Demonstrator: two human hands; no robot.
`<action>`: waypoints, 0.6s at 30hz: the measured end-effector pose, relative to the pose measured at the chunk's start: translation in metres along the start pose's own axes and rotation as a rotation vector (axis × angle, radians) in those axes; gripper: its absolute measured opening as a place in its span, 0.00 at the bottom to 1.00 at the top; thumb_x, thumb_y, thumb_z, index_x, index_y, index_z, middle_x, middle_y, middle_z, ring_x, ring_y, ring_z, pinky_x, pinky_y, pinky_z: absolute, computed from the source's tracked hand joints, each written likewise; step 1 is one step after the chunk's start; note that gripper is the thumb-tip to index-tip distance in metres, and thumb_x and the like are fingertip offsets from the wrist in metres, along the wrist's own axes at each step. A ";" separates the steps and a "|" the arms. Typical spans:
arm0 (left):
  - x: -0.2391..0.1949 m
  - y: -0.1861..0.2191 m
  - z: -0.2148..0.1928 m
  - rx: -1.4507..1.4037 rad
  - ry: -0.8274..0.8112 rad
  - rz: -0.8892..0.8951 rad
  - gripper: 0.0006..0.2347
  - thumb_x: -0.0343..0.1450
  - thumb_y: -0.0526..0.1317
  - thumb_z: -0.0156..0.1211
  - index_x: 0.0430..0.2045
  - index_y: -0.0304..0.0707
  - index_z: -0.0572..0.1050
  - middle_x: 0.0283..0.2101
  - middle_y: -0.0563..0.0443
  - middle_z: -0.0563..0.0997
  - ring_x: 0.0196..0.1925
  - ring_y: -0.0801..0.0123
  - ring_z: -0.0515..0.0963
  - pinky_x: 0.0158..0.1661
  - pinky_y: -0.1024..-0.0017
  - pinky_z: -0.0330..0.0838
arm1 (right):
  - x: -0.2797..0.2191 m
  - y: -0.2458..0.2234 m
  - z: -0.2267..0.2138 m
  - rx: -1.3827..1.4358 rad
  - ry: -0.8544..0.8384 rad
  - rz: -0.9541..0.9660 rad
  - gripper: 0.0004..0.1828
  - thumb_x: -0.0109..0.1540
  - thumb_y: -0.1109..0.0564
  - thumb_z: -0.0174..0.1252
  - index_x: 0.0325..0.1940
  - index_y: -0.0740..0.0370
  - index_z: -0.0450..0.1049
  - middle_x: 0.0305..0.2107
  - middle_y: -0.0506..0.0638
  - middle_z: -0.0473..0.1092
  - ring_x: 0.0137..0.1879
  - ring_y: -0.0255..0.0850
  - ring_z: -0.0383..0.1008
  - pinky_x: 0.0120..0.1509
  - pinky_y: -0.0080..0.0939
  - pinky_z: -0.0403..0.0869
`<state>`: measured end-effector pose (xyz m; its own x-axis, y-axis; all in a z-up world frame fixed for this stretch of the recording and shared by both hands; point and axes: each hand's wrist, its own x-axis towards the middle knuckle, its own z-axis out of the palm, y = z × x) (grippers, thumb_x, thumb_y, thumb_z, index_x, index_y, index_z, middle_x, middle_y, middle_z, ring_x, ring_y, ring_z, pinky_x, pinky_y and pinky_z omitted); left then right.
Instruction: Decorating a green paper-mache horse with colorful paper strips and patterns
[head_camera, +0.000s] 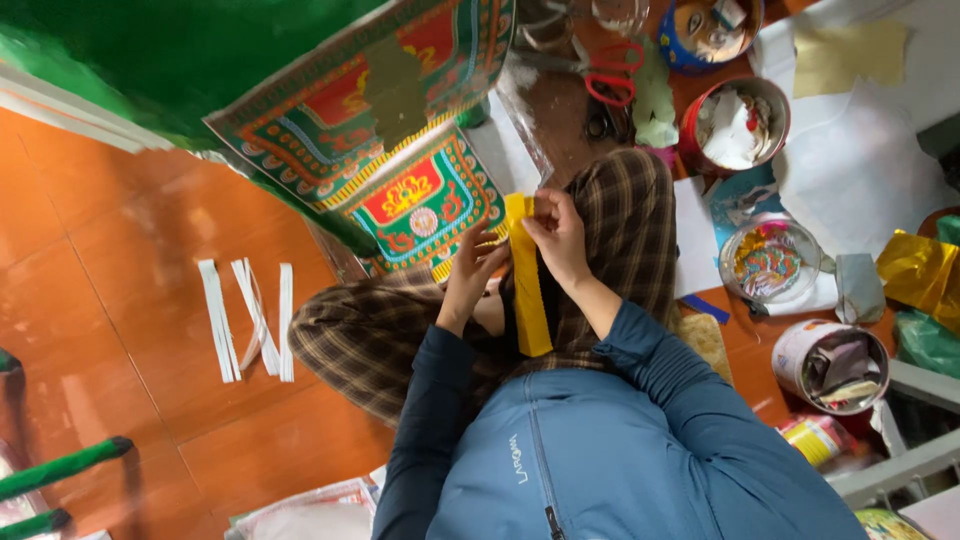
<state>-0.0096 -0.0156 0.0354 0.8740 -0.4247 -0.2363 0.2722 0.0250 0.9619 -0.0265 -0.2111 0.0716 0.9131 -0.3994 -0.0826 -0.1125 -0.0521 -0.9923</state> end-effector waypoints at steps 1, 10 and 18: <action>-0.005 0.006 0.000 0.006 -0.005 0.020 0.30 0.78 0.38 0.70 0.75 0.35 0.63 0.61 0.27 0.76 0.63 0.38 0.79 0.63 0.45 0.76 | 0.000 0.007 0.002 0.004 0.005 -0.020 0.24 0.67 0.61 0.71 0.65 0.59 0.70 0.36 0.53 0.77 0.42 0.37 0.73 0.48 0.41 0.74; -0.013 0.025 0.001 0.007 -0.071 -0.012 0.25 0.80 0.42 0.64 0.71 0.25 0.69 0.65 0.19 0.77 0.66 0.34 0.79 0.63 0.44 0.75 | -0.015 -0.007 0.029 0.148 0.081 0.139 0.12 0.57 0.57 0.78 0.41 0.56 0.83 0.29 0.48 0.74 0.37 0.35 0.72 0.41 0.36 0.73; -0.014 0.021 -0.003 -0.045 -0.024 0.010 0.27 0.77 0.38 0.69 0.72 0.31 0.67 0.55 0.25 0.83 0.58 0.43 0.85 0.59 0.49 0.79 | -0.030 -0.036 0.034 0.333 -0.117 0.217 0.07 0.62 0.60 0.76 0.41 0.61 0.84 0.24 0.50 0.78 0.31 0.33 0.77 0.38 0.32 0.76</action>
<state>-0.0150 -0.0064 0.0582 0.8671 -0.4454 -0.2230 0.2818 0.0696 0.9569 -0.0362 -0.1660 0.1061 0.9229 -0.2604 -0.2837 -0.1915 0.3288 -0.9248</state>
